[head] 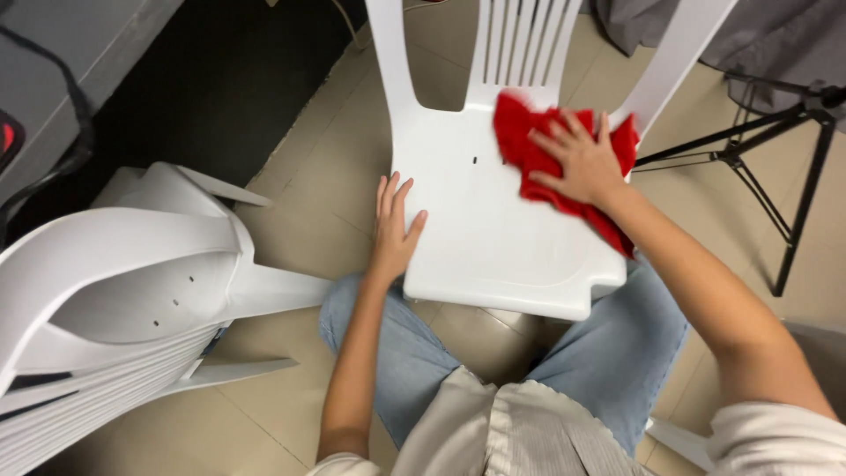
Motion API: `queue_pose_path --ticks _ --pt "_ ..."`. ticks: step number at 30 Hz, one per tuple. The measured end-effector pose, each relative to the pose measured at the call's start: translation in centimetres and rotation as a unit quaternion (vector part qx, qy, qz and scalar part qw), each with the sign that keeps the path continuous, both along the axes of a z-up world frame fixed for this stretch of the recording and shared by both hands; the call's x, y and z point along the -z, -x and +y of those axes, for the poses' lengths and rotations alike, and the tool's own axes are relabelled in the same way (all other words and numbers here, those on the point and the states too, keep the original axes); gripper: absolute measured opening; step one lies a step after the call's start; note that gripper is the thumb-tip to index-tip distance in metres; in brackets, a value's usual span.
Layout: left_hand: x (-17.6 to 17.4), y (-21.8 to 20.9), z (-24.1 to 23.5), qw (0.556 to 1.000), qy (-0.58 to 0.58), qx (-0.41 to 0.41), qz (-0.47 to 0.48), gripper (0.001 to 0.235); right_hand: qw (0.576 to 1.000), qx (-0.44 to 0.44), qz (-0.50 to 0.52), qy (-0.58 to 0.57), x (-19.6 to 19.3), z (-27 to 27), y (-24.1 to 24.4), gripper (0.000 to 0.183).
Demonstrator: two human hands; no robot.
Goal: The person wipes the seat and backrest of several white plastic chairs using a red cloth. They move from one chair to another, cleaning each surface thoroughly.
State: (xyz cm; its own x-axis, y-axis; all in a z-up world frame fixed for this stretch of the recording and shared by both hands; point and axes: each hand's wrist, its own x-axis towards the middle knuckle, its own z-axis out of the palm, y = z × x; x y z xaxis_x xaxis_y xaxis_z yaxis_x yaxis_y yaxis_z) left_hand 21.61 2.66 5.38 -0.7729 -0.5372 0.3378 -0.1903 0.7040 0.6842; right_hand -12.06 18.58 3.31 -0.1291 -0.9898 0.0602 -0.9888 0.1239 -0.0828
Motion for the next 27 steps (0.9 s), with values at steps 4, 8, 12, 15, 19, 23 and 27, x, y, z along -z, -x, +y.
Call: queue_pose_path --ticks 4,8,12,15,19,23,27 --pt "1.0 0.1 1.1 0.992 0.000 -0.097 0.078 0.058 0.990 0.086 -0.001 0.116 2.4 -6.7 -1.8 0.076" --pt "1.2 0.4 1.3 0.968 -0.045 -0.137 0.205 0.057 0.977 0.070 -0.117 0.166 2.5 -12.7 -9.4 0.075" --pt "1.3 0.3 2.0 0.956 -0.038 -0.148 0.249 0.058 0.966 0.001 -0.191 0.176 2.4 -10.5 -17.3 0.069" --pt "1.0 0.3 1.8 0.949 -0.025 -0.156 0.273 0.063 0.951 -0.130 -0.226 0.164 0.0 -6.3 -19.2 0.067" --pt "1.4 0.5 1.6 0.942 -0.061 -0.143 0.296 0.062 0.948 -0.208 -0.234 0.051 -0.4 -4.8 -13.3 0.067" --pt "2.5 2.2 0.1 0.945 -0.069 -0.113 0.301 0.059 0.986 -0.020 -0.138 0.089 0.7 -9.2 -5.5 0.072" --pt "2.8 3.9 -1.7 0.952 -0.054 -0.092 0.287 0.061 0.979 0.078 -0.119 0.144 3.3 -14.1 -7.7 0.067"
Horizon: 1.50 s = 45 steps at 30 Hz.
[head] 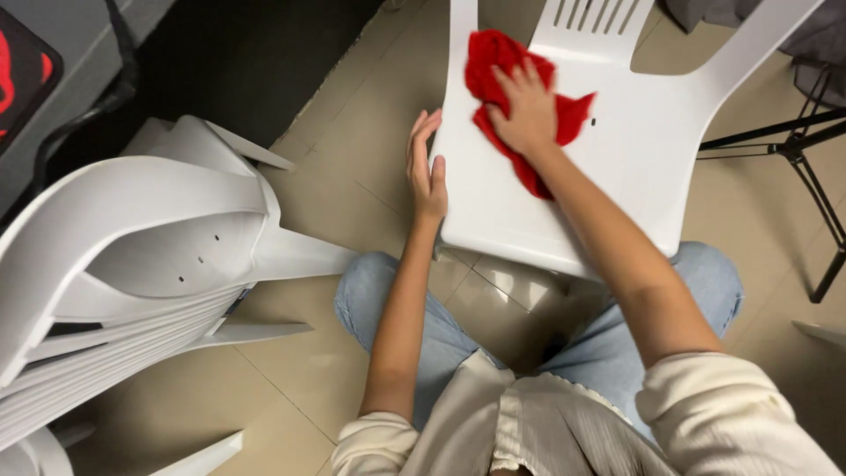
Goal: The person wipes the seat and backrest of several white plastic chairs using a red cloth. They move from one chair to another, cleaning each surface thoroughly.
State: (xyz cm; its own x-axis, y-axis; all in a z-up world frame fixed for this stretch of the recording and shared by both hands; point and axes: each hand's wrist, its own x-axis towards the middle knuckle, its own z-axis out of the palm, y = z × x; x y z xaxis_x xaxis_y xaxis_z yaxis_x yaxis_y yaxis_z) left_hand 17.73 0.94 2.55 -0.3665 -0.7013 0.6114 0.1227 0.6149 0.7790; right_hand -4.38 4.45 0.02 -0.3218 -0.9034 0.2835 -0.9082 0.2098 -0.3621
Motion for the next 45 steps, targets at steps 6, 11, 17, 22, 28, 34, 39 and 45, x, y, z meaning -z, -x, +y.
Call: queue_pose_path --ticks 6,11,17,22,28,34,39,45 --pt "-0.7 -0.1 -0.4 0.999 0.009 0.000 -0.044 0.072 0.992 -0.109 -0.039 0.049 -1.0 3.9 -9.9 0.063" --pt "-1.7 -0.7 -0.4 0.998 0.039 0.008 -0.055 0.069 0.973 -0.205 -0.088 -0.053 -5.5 13.4 -9.5 0.067" --pt "-1.5 0.1 0.7 0.967 0.139 0.050 -0.205 0.050 0.989 -0.069 -0.028 -0.125 -2.1 18.8 4.8 0.071" --pt "-3.8 0.9 6.3 0.950 0.120 0.126 -0.259 0.057 0.991 0.081 0.084 -0.072 -0.6 12.6 7.7 0.067" --pt "-3.5 1.6 9.0 0.948 0.129 0.119 -0.266 0.080 0.999 0.025 -0.006 -0.029 0.5 8.9 -3.2 0.066" --pt "-2.6 1.3 9.0 0.960 0.128 0.060 -0.243 0.073 0.989 -0.103 -0.060 -0.086 -6.2 19.2 -7.7 0.065" --pt "-2.5 2.2 9.1 0.946 0.110 0.088 -0.291 0.066 0.988 -0.038 -0.067 -0.135 -6.0 23.7 1.6 0.069" --pt "-3.0 2.9 9.6 0.890 0.224 0.120 -0.380 0.063 0.987 0.042 0.144 -0.064 -0.9 16.1 16.0 0.064"
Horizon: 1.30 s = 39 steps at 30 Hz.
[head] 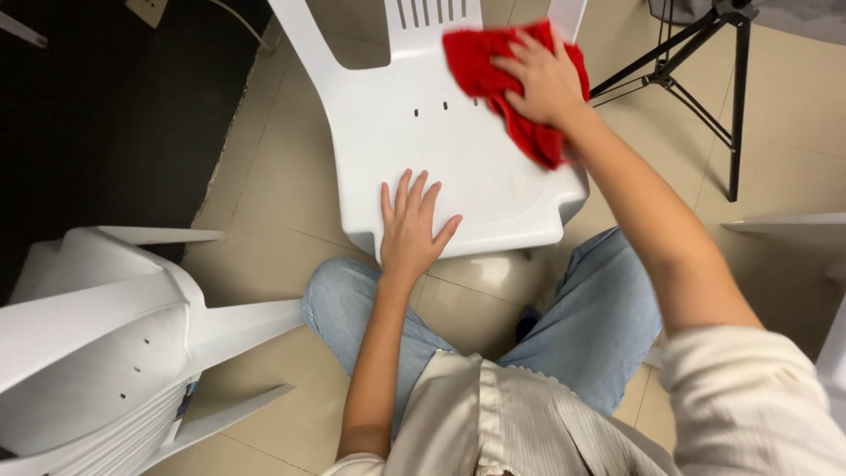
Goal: The person wipes the seat and backrest of several white plastic chairs using a red cloth. They move from one chair to another, cleaning each surface thoroughly.
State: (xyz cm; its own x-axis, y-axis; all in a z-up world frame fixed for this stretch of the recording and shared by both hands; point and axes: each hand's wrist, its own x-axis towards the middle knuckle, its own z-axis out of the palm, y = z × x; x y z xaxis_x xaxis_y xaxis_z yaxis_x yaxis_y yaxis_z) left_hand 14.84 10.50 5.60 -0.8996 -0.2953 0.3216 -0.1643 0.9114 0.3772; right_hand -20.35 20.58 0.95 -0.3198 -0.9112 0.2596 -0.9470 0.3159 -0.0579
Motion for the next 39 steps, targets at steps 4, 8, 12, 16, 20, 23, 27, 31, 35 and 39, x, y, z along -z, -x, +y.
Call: queue_pose_path --ticks 4,8,12,16,20,23,27,31,35,39 --pt "0.6 -0.1 0.4 1.000 -0.006 -0.026 0.010 0.059 0.998 0.024 0.037 0.050 0.5 -2.9 0.3 0.058" --pt "1.3 -0.2 0.4 0.998 -0.008 -0.057 0.040 0.051 0.999 0.011 0.006 0.050 -1.7 0.6 -4.7 0.065" --pt "1.1 -0.1 0.7 0.996 0.001 -0.065 0.056 0.051 0.999 0.003 -0.032 -0.025 -4.3 5.9 -12.1 0.068" --pt "0.1 -0.4 0.5 0.994 -0.024 -0.056 0.087 0.060 0.988 -0.060 -0.138 -0.034 -4.2 4.6 -17.1 0.064" --pt "-0.1 -1.2 0.0 0.977 -0.115 -0.067 0.167 0.065 0.961 -0.173 -0.215 -0.021 -4.1 -1.3 -21.4 0.059" --pt "-0.1 -1.5 -0.2 0.953 -0.151 -0.091 0.248 0.059 0.923 -0.245 -0.297 -0.035 -4.9 -4.9 -23.3 0.056" --pt "0.5 -2.1 -1.2 0.931 -0.155 -0.153 0.292 0.048 0.913 -0.241 -0.315 -0.095 -2.9 -8.7 -22.1 0.044" --pt "0.4 -1.8 -3.1 0.903 -0.274 -0.133 0.302 0.039 0.920 -0.273 -0.279 0.036 -3.4 -12.2 -19.7 0.051" --pt "0.6 -0.9 -6.7 0.915 -0.294 -0.150 0.232 0.042 0.926 -0.204 -0.315 0.050 -4.4 -14.6 -19.0 0.055" --pt "-4.9 -1.2 -8.8 0.907 -0.314 -0.167 0.224 0.048 0.880 -0.223 -0.408 0.096 -7.8 -16.8 -19.8 0.051"
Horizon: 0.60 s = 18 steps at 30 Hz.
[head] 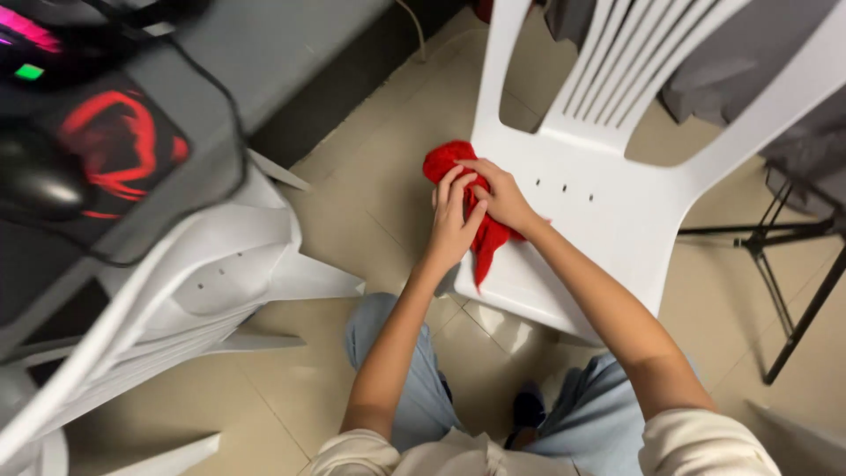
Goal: The person wipes the seat and backrest of several white plastic chairs using a red cloth. They move from one chair to another, cleaning each surface thoroughly.
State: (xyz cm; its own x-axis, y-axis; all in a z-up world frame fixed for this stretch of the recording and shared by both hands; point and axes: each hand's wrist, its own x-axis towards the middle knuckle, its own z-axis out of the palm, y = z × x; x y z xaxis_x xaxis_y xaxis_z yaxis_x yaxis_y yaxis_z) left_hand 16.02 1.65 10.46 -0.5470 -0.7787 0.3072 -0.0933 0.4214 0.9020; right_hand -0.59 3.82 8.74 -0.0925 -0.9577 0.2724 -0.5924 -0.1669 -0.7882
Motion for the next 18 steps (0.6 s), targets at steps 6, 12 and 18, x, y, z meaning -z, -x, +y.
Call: queue_pose_path --ticks 6,12,18 --pt "-16.5 -6.0 0.6 0.986 0.095 -0.086 -0.110 0.048 0.977 -0.089 -0.155 -0.114 -11.5 -1.6 -5.0 0.047" --pt "-29.6 -15.3 3.6 0.976 0.116 -0.105 -0.153 0.048 0.936 -0.130 -0.259 -0.200 -18.3 1.0 -14.1 0.046" --pt "-38.2 -25.5 6.0 0.978 0.070 -0.145 -0.135 0.038 0.757 -0.017 -0.573 -0.314 -25.9 3.9 -25.9 0.044"
